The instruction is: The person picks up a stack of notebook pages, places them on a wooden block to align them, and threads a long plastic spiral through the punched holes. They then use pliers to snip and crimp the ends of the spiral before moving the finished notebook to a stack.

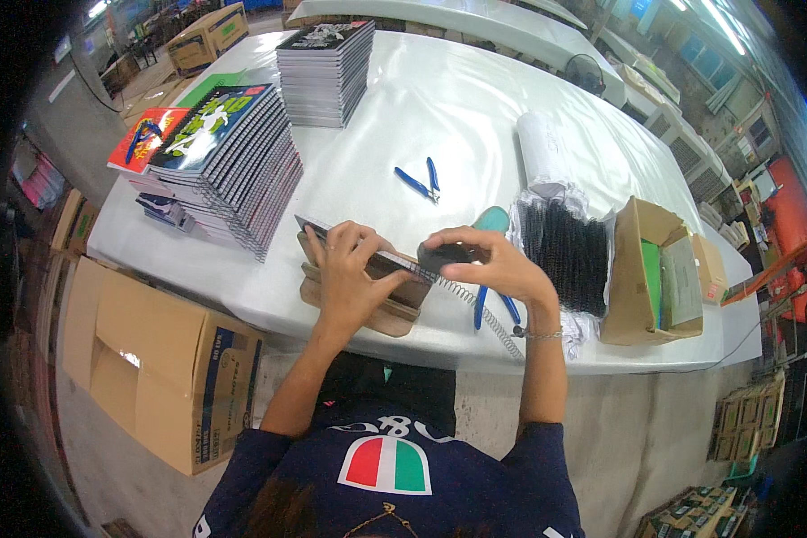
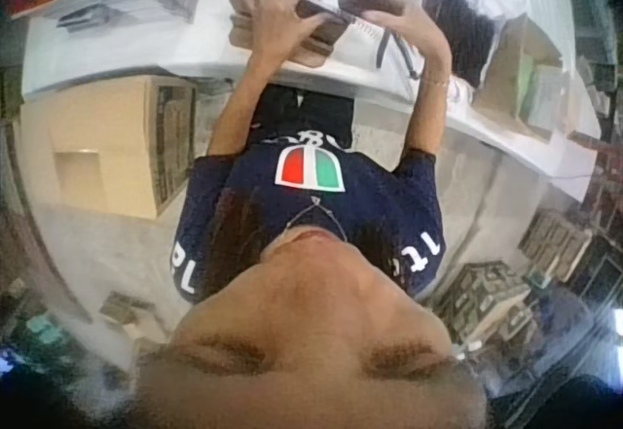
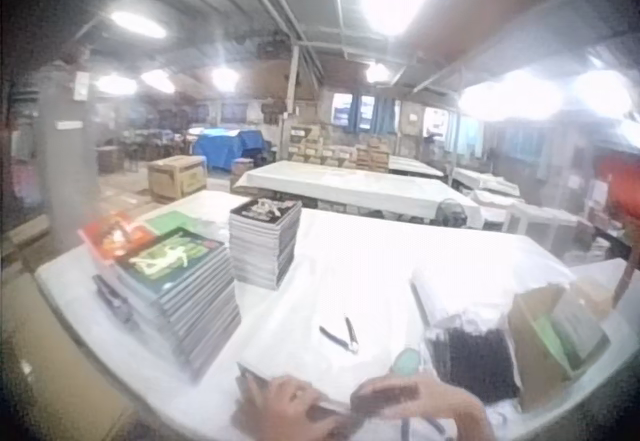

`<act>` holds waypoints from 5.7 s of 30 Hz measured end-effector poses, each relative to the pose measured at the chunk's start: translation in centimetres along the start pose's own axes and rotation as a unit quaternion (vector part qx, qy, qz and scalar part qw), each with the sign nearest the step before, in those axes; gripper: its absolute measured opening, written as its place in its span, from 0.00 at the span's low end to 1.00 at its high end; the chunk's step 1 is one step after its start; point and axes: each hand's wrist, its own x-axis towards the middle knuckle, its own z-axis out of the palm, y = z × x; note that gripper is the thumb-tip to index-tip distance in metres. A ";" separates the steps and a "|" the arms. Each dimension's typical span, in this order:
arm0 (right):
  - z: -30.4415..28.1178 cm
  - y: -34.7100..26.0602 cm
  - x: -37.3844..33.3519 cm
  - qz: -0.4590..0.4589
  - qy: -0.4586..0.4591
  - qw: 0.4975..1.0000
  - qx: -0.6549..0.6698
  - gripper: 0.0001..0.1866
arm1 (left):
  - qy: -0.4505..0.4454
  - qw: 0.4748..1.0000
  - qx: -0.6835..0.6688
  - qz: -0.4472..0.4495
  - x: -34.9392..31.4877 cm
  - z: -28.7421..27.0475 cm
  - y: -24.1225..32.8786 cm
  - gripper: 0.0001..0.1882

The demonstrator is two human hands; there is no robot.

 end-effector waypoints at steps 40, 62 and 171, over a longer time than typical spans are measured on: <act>3.1 -2.4 1.0 -0.071 0.040 0.994 -0.066 0.17 | -0.028 0.997 -0.063 -0.017 -0.1 -2.1 -0.4 0.28; 1.4 -2.3 3.5 0.016 0.029 0.995 -0.098 0.22 | -0.014 1.000 -0.011 -0.002 0.3 -2.9 -1.2 0.26; 2.9 5.4 14.8 0.004 -0.033 0.992 -0.124 0.42 | 0.029 0.899 -0.409 -0.154 1.1 -2.8 -7.1 0.30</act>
